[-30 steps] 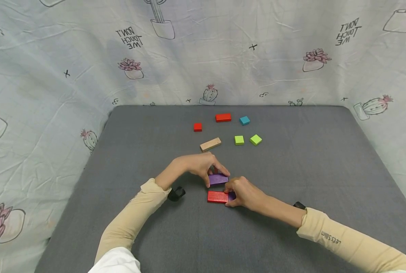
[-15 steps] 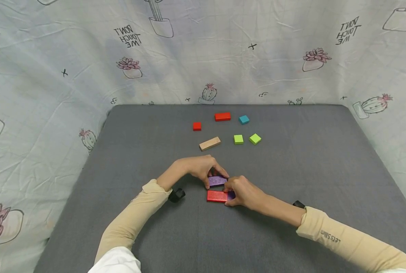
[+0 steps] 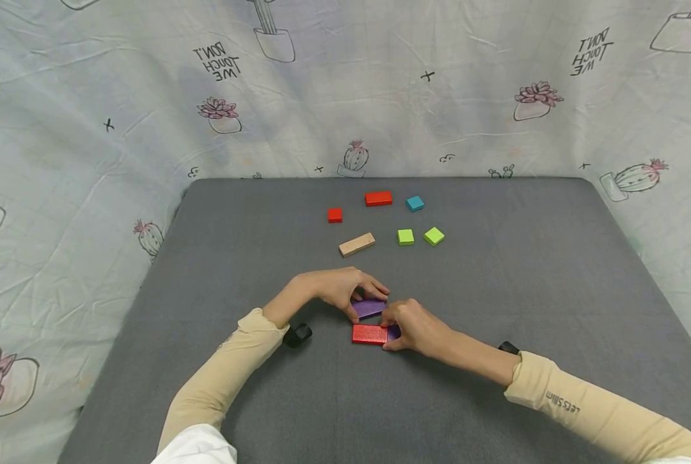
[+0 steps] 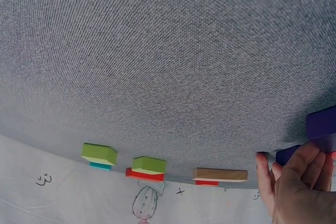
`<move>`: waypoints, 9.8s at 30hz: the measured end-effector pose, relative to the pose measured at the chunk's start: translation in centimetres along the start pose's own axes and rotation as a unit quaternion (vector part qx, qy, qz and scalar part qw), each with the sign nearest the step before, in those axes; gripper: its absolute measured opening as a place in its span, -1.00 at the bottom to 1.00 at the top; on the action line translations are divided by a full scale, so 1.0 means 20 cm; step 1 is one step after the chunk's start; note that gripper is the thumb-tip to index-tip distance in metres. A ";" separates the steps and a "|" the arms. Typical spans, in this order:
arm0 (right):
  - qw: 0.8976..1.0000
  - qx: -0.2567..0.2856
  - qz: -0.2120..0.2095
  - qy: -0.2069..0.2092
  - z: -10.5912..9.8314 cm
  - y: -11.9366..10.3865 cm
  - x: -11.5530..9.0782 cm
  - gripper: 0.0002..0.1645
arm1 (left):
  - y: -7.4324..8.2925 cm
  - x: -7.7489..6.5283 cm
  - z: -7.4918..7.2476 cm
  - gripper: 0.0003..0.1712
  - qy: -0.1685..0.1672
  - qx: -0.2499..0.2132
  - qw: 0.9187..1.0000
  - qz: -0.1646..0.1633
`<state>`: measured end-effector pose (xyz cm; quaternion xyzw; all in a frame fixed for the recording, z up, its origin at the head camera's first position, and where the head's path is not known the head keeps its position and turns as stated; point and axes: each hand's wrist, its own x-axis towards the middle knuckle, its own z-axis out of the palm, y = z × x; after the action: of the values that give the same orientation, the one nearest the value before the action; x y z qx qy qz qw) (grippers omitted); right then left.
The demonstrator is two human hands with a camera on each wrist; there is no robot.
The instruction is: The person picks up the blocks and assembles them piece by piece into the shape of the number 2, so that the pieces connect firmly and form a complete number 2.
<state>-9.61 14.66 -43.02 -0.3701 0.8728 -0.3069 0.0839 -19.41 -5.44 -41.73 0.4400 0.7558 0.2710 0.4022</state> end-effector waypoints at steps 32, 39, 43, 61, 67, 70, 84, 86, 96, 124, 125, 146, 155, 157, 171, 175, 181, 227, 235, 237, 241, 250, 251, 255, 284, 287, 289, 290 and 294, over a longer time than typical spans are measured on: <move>1.000 -0.008 0.014 -0.002 0.02 0.01 -0.02 -0.64 | 0.02 -0.12 0.11 -0.56 0.157 0.130 0.978 0.045; 1.000 -0.019 0.016 -0.003 0.02 0.01 -0.02 -0.64 | 0.09 -0.21 0.27 -0.63 0.231 0.207 0.951 0.013; 1.000 -0.017 0.013 0.002 0.02 0.01 -0.02 -0.65 | 0.11 -0.20 0.31 -0.66 0.259 0.207 0.943 0.001; 1.000 -0.006 0.017 -0.003 -0.01 0.02 -0.01 -0.65 | 0.12 -0.17 0.38 -0.77 0.291 0.188 0.938 -0.017; 1.000 -0.004 0.009 0.006 -0.01 0.02 -0.02 -0.65 | 0.15 -0.16 0.40 -0.78 0.307 0.184 0.933 -0.034; 1.000 -0.003 0.000 0.012 -0.02 0.03 -0.02 -0.66 | 0.16 -0.15 0.40 -0.78 0.315 0.184 0.930 -0.040; 1.000 0.002 0.003 0.009 -0.02 0.03 -0.02 -0.68 | 0.16 -0.14 0.42 -0.73 0.350 0.189 0.917 -0.029; 1.000 -0.001 0.004 0.007 -0.02 0.03 -0.02 -0.67 | 0.16 -0.14 0.43 -0.71 0.351 0.194 0.916 -0.033; 1.000 -0.002 0.009 0.001 -0.03 0.02 -0.01 -0.67 | 0.13 -0.16 0.46 -0.77 0.394 0.230 0.889 -0.031; 0.999 -0.038 0.000 -0.038 -0.57 0.38 0.17 -0.47 | 0.17 -0.17 0.46 -0.94 0.394 0.275 0.876 -0.038; 0.999 -0.040 0.006 -0.035 -0.58 0.42 0.18 -0.43 | 0.17 -0.17 0.46 -0.95 0.392 0.276 0.877 -0.038; 0.995 -0.089 0.042 -0.006 -0.54 0.62 0.27 -0.44 | 0.18 -0.16 0.45 -0.92 0.376 0.272 0.885 -0.033; 0.991 -0.106 0.075 -0.014 -0.56 0.70 0.25 -0.43 | 0.18 -0.17 0.45 -0.92 0.375 0.262 0.888 -0.039; 0.991 -0.104 0.078 -0.014 -0.56 0.71 0.25 -0.45 | 0.18 -0.17 0.45 -0.92 0.374 0.261 0.889 -0.040; 0.996 -0.076 0.038 -0.029 -0.52 0.64 0.36 -0.44 | 0.18 -0.17 0.44 -0.90 0.367 0.256 0.893 -0.048; 0.996 -0.064 0.035 -0.044 -0.49 0.60 0.44 -0.39 | 0.18 -0.17 0.44 -0.90 0.363 0.256 0.894 -0.052; 0.998 -0.025 0.024 -0.057 -0.44 0.55 0.55 -0.35 | 0.19 -0.17 0.44 -0.90 0.358 0.256 0.896 -0.060; 0.997 0.015 -0.069 -0.043 -0.53 0.41 0.44 -0.66 | 0.17 -0.17 0.45 -0.90 0.369 0.254 0.893 -0.043; 0.995 0.010 -0.093 -0.025 -0.56 0.37 0.37 -0.63 | 0.17 -0.17 0.44 -0.90 0.369 0.254 0.893 -0.045; 0.995 0.008 -0.098 -0.025 -0.57 0.36 0.35 -0.63 | 0.17 -0.17 0.44 -0.90 0.369 0.254 0.893 -0.046; 0.993 0.000 -0.108 -0.041 -0.59 0.34 0.32 -0.63 | 0.18 -0.16 0.44 -0.91 0.369 0.255 0.892 -0.049; 0.989 -0.024 -0.116 -0.087 -0.55 0.33 0.28 -0.65 | 0.18 -0.16 0.44 -0.93 0.375 0.264 0.887 -0.048; 0.989 -0.025 -0.114 -0.090 -0.54 0.34 0.28 -0.66 | 0.17 -0.15 0.44 -0.93 0.375 0.265 0.887 -0.048; 0.988 -0.037 -0.117 -0.095 -0.52 0.36 0.29 -0.68 | 0.17 -0.15 0.44 -0.93 0.375 0.268 0.886 -0.049; 0.978 -0.042 -0.141 -0.151 -0.43 0.40 0.27 -0.70 | 0.25 -0.14 0.48 -0.92 0.369 0.271 0.887 -0.064; 0.977 -0.044 -0.145 -0.149 -0.42 0.41 0.27 -0.70 | 0.25 -0.14 0.47 -0.94 0.360 0.293 0.884 -0.052; 0.977 -0.046 -0.146 -0.148 -0.42 0.42 0.27 -0.70 | 0.25 -0.14 0.46 -0.94 0.349 0.311 0.883 -0.048; 0.977 -0.048 -0.148 -0.147 -0.41 0.42 0.27 -0.70 | 0.25 -0.13 0.46 -0.94 0.343 0.320 0.882 -0.047; 0.976 -0.048 -0.149 -0.150 -0.40 0.43 0.27 -0.70 | 0.26 -0.13 0.44 -0.92 0.319 0.344 0.881 -0.056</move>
<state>-21.54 19.34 -41.43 -0.5410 0.7993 -0.2148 0.1495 -8.93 -4.90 -41.50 0.3976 0.9122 0.0966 -0.0234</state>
